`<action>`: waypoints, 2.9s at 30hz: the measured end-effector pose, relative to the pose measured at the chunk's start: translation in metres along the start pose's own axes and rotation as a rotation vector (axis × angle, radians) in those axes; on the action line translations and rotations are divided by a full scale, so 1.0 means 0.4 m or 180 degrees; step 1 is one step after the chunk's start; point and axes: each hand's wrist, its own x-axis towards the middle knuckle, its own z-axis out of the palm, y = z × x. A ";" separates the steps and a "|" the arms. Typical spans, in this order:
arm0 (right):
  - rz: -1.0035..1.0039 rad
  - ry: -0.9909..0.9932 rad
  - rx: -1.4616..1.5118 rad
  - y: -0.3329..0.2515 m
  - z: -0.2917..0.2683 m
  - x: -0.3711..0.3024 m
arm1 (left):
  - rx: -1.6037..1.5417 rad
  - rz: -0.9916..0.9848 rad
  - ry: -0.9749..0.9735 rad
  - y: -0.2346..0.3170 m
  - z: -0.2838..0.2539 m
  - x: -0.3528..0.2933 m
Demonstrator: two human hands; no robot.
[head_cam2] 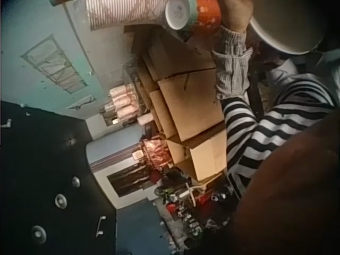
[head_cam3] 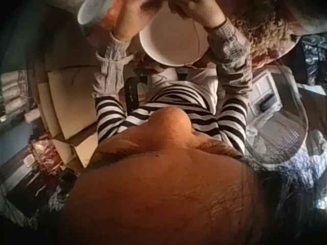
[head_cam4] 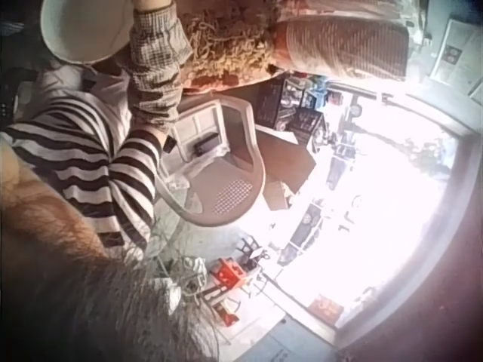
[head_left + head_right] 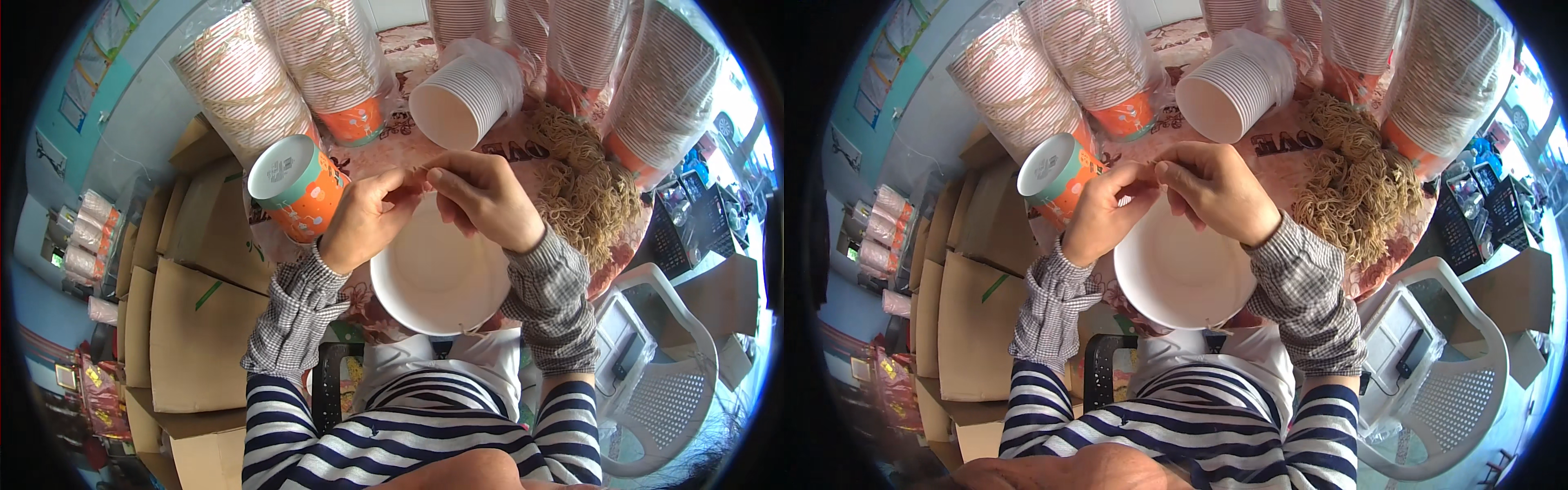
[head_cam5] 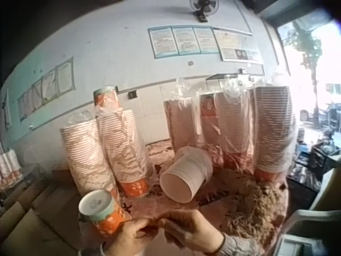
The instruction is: Attaching thin string handles to paper soup/noodle buckets.
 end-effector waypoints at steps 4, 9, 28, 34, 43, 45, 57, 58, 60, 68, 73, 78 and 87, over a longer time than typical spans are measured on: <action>-0.0009 -0.0026 -0.0071 0.029 -0.003 0.034 | -0.0475 0.0008 0.0101 -0.072 0.019 0.003; -0.0084 0.0097 -0.0207 0.052 0.001 0.059 | -0.0462 -0.0157 0.0412 -0.103 0.020 0.026; 0.0788 0.0823 0.2113 0.145 -0.061 0.159 | 0.0708 -0.0427 0.0310 -0.215 0.007 0.041; 0.0725 0.0343 0.2352 0.126 -0.129 0.037 | 0.0651 -0.0221 0.0390 -0.251 0.002 0.037; -0.0263 0.1314 -0.0151 0.499 -0.106 -0.045 | 0.1316 0.1200 0.1257 -0.138 0.016 0.015; 0.0408 0.0965 -0.0509 0.525 -0.112 -0.066 | 0.1407 0.1518 0.0696 -0.049 0.034 -0.049; 0.0398 0.1068 -0.0150 0.490 -0.090 -0.076 | 0.1458 0.0603 0.1021 -0.023 -0.038 -0.151; 0.1310 0.0992 -0.0234 0.424 -0.074 -0.068 | 0.1308 0.0465 0.1257 -0.066 -0.077 -0.158; 0.1132 0.1041 0.0195 0.418 -0.075 -0.080 | -0.0291 0.0150 0.1854 -0.134 -0.112 -0.165; 0.1249 0.0901 0.0079 0.404 -0.073 -0.085 | -0.2950 -0.0797 0.2601 -0.278 -0.158 -0.245; 0.1201 0.0862 0.0014 0.405 -0.071 -0.082 | -0.2958 -0.1093 0.2485 -0.319 -0.158 -0.279; 0.1228 0.0877 -0.0028 0.401 -0.072 -0.082 | -0.1693 -0.1135 0.2674 -0.291 -0.145 -0.319; 0.1311 0.0899 -0.0135 0.410 -0.071 -0.084 | 0.1155 -0.0287 0.2138 -0.241 -0.313 -0.212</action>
